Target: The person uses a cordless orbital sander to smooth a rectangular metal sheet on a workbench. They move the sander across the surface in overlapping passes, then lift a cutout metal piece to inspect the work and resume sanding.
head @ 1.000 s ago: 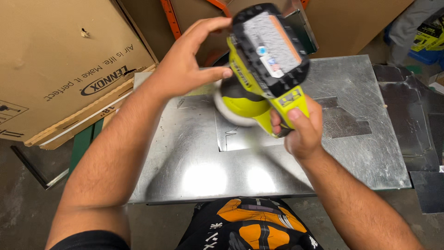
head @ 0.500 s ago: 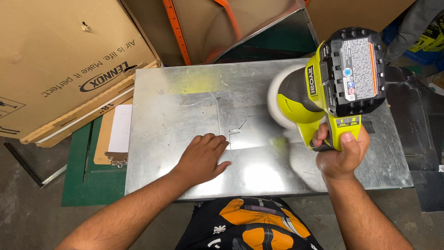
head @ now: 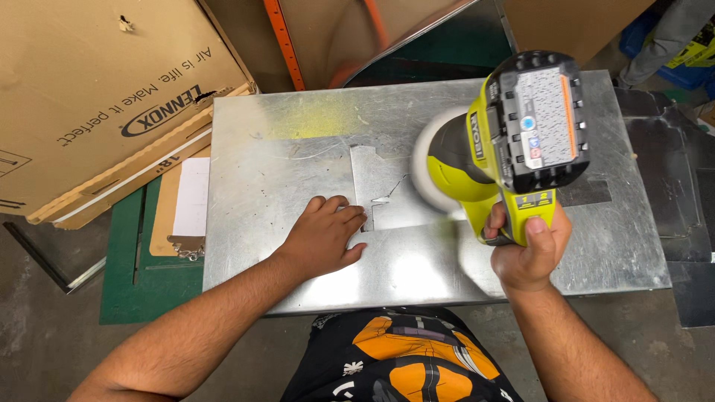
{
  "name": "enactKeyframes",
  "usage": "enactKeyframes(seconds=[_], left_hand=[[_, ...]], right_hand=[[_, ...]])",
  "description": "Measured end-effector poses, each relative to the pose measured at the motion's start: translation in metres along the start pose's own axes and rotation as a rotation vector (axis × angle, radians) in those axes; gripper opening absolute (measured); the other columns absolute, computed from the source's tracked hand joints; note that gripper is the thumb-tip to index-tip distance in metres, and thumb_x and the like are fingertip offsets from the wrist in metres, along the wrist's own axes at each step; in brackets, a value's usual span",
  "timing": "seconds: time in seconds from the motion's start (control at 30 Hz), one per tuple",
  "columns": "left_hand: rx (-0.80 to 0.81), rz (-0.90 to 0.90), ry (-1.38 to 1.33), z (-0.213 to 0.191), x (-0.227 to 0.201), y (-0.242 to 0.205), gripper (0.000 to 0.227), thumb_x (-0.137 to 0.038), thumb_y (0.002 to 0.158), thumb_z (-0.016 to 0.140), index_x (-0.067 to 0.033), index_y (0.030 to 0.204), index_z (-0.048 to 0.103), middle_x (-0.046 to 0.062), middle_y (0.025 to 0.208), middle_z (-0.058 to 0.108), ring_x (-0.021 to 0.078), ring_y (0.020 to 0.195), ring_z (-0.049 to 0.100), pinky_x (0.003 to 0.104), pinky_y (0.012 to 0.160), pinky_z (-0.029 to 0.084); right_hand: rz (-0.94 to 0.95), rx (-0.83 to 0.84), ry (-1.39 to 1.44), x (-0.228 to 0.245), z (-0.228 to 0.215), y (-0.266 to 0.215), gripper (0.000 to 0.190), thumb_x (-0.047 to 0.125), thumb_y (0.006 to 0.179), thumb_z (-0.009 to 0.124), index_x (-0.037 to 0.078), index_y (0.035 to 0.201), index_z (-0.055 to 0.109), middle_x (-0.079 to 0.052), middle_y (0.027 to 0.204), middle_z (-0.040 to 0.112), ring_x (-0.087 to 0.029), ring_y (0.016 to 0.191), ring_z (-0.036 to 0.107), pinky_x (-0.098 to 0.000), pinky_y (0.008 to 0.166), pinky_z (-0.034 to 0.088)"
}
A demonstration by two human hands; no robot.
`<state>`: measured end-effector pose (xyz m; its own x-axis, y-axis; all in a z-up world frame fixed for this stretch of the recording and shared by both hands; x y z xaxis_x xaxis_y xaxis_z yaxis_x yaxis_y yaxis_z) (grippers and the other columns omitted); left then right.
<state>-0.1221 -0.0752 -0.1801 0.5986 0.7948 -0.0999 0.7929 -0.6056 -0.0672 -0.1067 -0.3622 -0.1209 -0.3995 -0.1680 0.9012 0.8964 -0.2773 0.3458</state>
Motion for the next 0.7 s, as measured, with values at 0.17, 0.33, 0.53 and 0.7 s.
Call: enactKeyframes(seconds=[0.17, 0.33, 0.53, 0.7], left_hand=[[-0.029, 0.008, -0.026, 0.006, 0.004, 0.000, 0.048, -0.046, 0.097, 0.047, -0.0147, 0.129, 0.066, 0.003, 0.134, 0.064, 0.0225, 0.126, 0.050, 0.041, 0.097, 0.032], [-0.028, -0.003, -0.117, 0.002, 0.005, -0.007, 0.047, -0.036, 0.095, 0.046, -0.0151, 0.134, 0.062, 0.003, 0.138, 0.062, 0.0220, 0.122, 0.051, 0.041, 0.095, 0.032], [-0.025, -0.009, -0.169, 0.003, 0.008, -0.006, 0.047, -0.031, 0.095, 0.044, -0.0154, 0.136, 0.060, 0.002, 0.139, 0.061, 0.0219, 0.118, 0.053, 0.041, 0.095, 0.030], [0.021, -0.027, -0.167, 0.011, 0.015, -0.002, 0.051, -0.027, 0.092, 0.045, -0.0178, 0.142, 0.049, 0.004, 0.123, 0.066, 0.0211, 0.113, 0.057, 0.041, 0.098, 0.028]], right_hand=[[0.036, 0.010, 0.041, -0.014, 0.008, -0.016, 0.039, 0.044, 0.086, 0.055, 0.005, 0.091, 0.054, -0.013, 0.053, 0.051, -0.018, 0.039, 0.051, -0.0284, 0.039, 0.045], [0.077, 0.058, 0.041, -0.019, 0.017, -0.026, 0.039, 0.043, 0.086, 0.056, 0.005, 0.089, 0.056, -0.012, 0.052, 0.053, -0.016, 0.039, 0.052, -0.0271, 0.038, 0.044], [0.090, 0.096, 0.060, -0.026, 0.023, -0.035, 0.039, 0.042, 0.086, 0.059, 0.004, 0.088, 0.057, -0.013, 0.053, 0.055, -0.016, 0.040, 0.053, -0.0264, 0.039, 0.044], [0.125, 0.118, 0.069, -0.039, 0.020, -0.040, 0.038, 0.041, 0.089, 0.062, 0.003, 0.088, 0.058, -0.011, 0.056, 0.059, -0.014, 0.042, 0.058, -0.0247, 0.039, 0.045]])
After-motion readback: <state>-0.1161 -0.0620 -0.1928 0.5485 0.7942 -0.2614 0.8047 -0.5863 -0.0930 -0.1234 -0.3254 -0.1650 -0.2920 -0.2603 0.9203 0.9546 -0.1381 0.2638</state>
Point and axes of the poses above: each hand's wrist, its own y-axis towards the middle knuckle, its own z-axis out of the palm, x = y × z, the point moved 5 cm from there along y, towards the middle knuckle
